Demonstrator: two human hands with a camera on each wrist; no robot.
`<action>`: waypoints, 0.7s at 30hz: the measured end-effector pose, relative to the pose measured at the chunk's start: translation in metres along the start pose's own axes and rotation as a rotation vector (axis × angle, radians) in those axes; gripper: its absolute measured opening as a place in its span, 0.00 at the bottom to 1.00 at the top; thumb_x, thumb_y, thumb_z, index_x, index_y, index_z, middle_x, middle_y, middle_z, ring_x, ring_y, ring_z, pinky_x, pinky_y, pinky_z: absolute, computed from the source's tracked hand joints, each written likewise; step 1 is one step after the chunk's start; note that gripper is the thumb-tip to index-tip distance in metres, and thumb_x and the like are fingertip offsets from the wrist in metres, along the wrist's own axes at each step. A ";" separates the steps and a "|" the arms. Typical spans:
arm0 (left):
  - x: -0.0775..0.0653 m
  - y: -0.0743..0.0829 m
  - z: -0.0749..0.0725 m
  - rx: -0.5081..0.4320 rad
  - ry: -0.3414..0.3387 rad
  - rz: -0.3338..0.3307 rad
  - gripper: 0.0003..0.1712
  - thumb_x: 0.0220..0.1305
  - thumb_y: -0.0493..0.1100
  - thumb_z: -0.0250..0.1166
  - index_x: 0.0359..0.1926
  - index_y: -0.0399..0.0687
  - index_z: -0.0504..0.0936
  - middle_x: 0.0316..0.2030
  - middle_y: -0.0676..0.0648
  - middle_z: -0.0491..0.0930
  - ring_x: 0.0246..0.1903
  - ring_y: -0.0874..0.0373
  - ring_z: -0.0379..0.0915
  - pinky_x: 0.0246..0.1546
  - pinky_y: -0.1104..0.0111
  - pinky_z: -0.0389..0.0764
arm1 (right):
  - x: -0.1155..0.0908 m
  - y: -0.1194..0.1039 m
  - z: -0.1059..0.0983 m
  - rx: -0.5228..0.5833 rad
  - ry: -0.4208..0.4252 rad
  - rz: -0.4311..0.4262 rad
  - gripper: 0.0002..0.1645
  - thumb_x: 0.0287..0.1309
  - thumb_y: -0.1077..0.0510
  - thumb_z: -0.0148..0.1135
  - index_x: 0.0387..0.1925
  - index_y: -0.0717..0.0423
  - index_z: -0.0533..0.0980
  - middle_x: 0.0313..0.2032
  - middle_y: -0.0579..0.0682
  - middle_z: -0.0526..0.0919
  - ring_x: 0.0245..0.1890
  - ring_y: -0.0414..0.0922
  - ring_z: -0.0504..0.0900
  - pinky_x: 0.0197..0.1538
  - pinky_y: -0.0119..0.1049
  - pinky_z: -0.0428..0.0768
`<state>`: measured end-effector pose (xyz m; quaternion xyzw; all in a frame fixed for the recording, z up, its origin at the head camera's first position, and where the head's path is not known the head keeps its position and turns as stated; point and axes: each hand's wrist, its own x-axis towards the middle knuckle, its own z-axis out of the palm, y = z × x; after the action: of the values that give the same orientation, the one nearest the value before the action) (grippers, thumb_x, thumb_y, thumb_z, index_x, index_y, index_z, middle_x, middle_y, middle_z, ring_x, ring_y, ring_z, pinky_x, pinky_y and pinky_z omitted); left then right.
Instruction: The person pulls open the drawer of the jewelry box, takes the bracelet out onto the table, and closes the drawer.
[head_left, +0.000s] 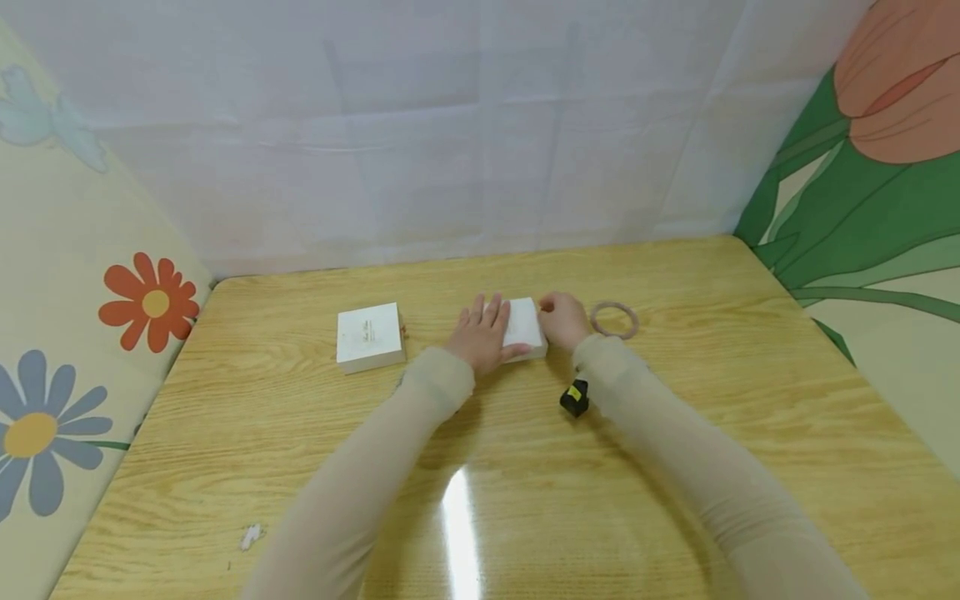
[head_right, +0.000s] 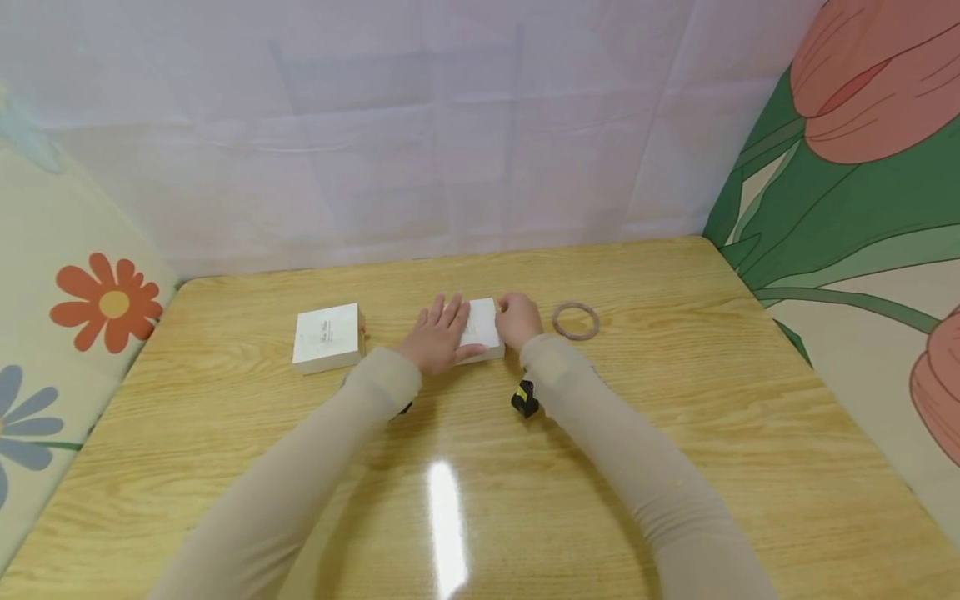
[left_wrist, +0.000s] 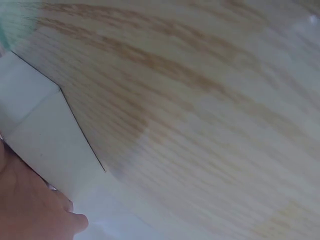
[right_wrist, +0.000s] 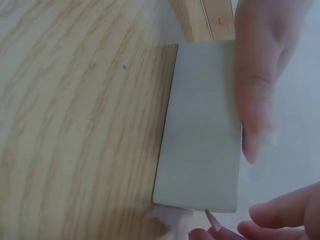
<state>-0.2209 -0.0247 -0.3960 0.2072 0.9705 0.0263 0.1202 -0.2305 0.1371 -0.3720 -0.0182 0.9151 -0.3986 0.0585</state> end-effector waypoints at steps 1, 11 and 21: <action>0.001 0.000 0.001 0.003 -0.003 -0.004 0.50 0.69 0.71 0.38 0.77 0.45 0.37 0.76 0.44 0.30 0.74 0.45 0.23 0.72 0.51 0.39 | 0.001 0.001 0.000 -0.005 -0.009 0.010 0.22 0.63 0.65 0.50 0.55 0.76 0.72 0.52 0.70 0.77 0.55 0.61 0.75 0.60 0.48 0.72; 0.001 0.003 -0.002 0.046 -0.040 -0.028 0.49 0.69 0.72 0.36 0.78 0.49 0.37 0.76 0.45 0.30 0.74 0.47 0.23 0.71 0.49 0.38 | 0.009 0.006 -0.004 -0.039 -0.081 0.066 0.20 0.66 0.62 0.53 0.52 0.75 0.76 0.51 0.67 0.79 0.52 0.58 0.77 0.56 0.45 0.74; -0.007 0.009 -0.013 0.087 -0.069 -0.037 0.48 0.70 0.72 0.35 0.78 0.48 0.38 0.76 0.44 0.32 0.74 0.46 0.26 0.71 0.49 0.41 | 0.011 0.012 -0.007 0.044 -0.126 0.060 0.18 0.66 0.64 0.53 0.48 0.78 0.76 0.43 0.67 0.83 0.41 0.55 0.82 0.42 0.34 0.77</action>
<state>-0.2147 -0.0191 -0.3811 0.1949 0.9697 -0.0252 0.1449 -0.2417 0.1495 -0.3772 -0.0146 0.9006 -0.4149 0.1285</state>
